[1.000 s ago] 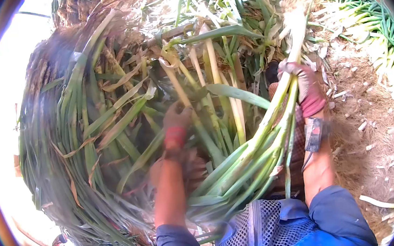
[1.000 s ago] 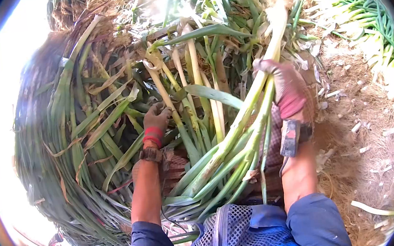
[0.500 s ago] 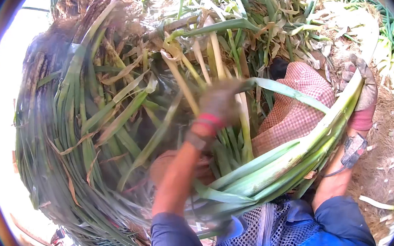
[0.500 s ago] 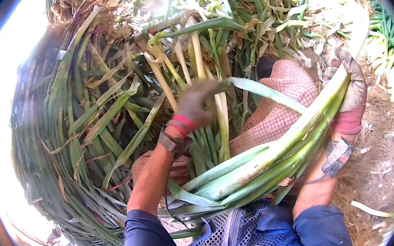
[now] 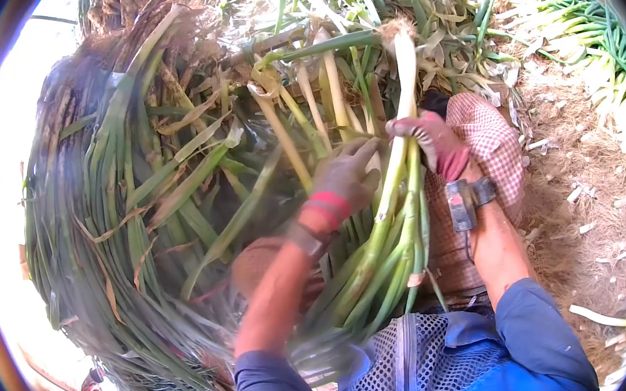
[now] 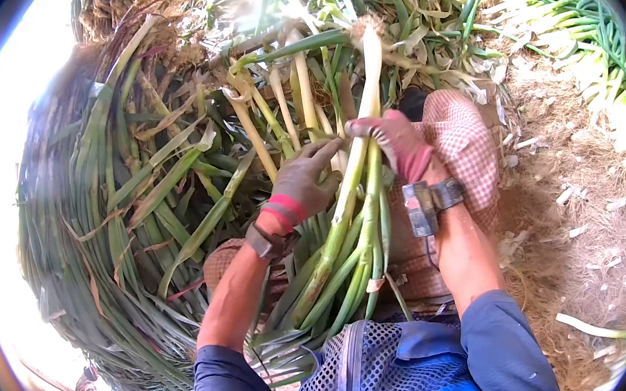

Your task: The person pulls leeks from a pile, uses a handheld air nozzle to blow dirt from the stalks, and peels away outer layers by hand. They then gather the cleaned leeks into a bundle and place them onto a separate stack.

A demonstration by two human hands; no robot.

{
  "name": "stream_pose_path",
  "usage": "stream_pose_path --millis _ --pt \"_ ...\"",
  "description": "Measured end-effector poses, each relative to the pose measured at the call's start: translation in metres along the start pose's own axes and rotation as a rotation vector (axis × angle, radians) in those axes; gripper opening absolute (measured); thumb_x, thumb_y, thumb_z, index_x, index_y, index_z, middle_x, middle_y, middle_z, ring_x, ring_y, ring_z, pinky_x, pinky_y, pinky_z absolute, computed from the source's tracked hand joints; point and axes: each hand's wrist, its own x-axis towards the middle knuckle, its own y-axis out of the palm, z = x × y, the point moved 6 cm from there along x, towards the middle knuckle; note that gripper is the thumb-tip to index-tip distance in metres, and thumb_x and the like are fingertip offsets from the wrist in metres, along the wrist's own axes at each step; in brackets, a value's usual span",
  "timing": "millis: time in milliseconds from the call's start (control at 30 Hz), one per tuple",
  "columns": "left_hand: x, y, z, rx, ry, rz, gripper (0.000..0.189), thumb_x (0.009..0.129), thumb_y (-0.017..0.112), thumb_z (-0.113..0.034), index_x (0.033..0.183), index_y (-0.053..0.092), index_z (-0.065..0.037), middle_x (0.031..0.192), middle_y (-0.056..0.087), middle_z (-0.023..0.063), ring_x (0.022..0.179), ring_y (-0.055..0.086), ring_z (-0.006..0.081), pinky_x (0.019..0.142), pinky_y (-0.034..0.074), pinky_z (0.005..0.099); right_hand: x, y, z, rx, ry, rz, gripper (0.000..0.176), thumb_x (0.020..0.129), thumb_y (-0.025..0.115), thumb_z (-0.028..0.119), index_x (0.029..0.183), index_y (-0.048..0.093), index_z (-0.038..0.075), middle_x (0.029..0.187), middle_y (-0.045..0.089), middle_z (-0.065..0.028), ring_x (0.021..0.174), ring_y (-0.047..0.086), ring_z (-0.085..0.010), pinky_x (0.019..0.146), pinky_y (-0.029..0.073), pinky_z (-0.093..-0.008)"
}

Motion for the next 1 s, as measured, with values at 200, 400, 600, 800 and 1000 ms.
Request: stream_pose_path --millis 200,400,600,800,1000 --pt "0.008 0.05 0.019 0.511 0.13 -0.032 0.041 0.094 0.064 -0.019 0.135 0.066 -0.016 0.126 0.072 0.008 0.123 0.066 0.0302 0.109 0.047 0.0486 0.016 -0.007 -0.038 -0.033 0.023 0.003 0.029 0.093 0.08 0.021 0.108 0.075 -0.003 0.094 0.075 -0.0048 0.085 0.07 -0.0126 0.078 0.055 -0.0283" --pt "-0.016 0.057 0.017 0.269 -0.092 -0.063 0.041 0.09 0.068 -0.017 0.131 0.065 -0.013 0.125 0.07 0.0143 0.111 0.071 0.0348 0.093 0.055 0.0491 0.007 0.001 -0.019 0.131 -0.04 0.084 0.028 0.096 0.076 0.02 0.111 0.074 -0.003 0.097 0.075 -0.0078 0.09 0.072 -0.0165 0.083 0.058 -0.0308" --pt "-0.024 0.063 0.045 -0.013 -0.541 0.109 0.044 0.093 0.079 -0.029 0.125 0.068 -0.002 0.11 0.079 0.0196 0.103 0.076 0.0375 0.09 0.058 0.0405 0.014 0.004 -0.054 -0.317 0.146 0.005 0.034 0.094 0.081 0.033 0.104 0.077 0.0 0.092 0.073 -0.0016 0.08 0.066 -0.0107 0.072 0.051 -0.0282" --pt "-0.039 0.048 0.025 -0.884 -0.55 0.014 0.062 0.092 0.085 -0.013 0.145 0.06 0.007 0.127 0.075 0.0102 0.111 0.069 0.0122 0.099 0.055 0.029 -0.001 0.021 -0.041 -0.005 0.04 0.046 0.036 0.091 0.081 0.029 0.106 0.078 -0.003 0.094 0.077 -0.0078 0.082 0.071 -0.0169 0.077 0.058 -0.0317" --pt "-0.039 0.034 0.0 -0.987 -0.293 0.015 0.075 0.096 0.079 -0.003 0.16 0.042 0.006 0.153 0.059 0.0107 0.135 0.058 0.0147 0.117 0.045 0.0329 -0.032 0.042 -0.006 0.512 0.037 0.241 0.036 0.095 0.071 0.017 0.122 0.068 -0.007 0.111 0.075 -0.0176 0.101 0.074 -0.0238 0.094 0.062 -0.0382"
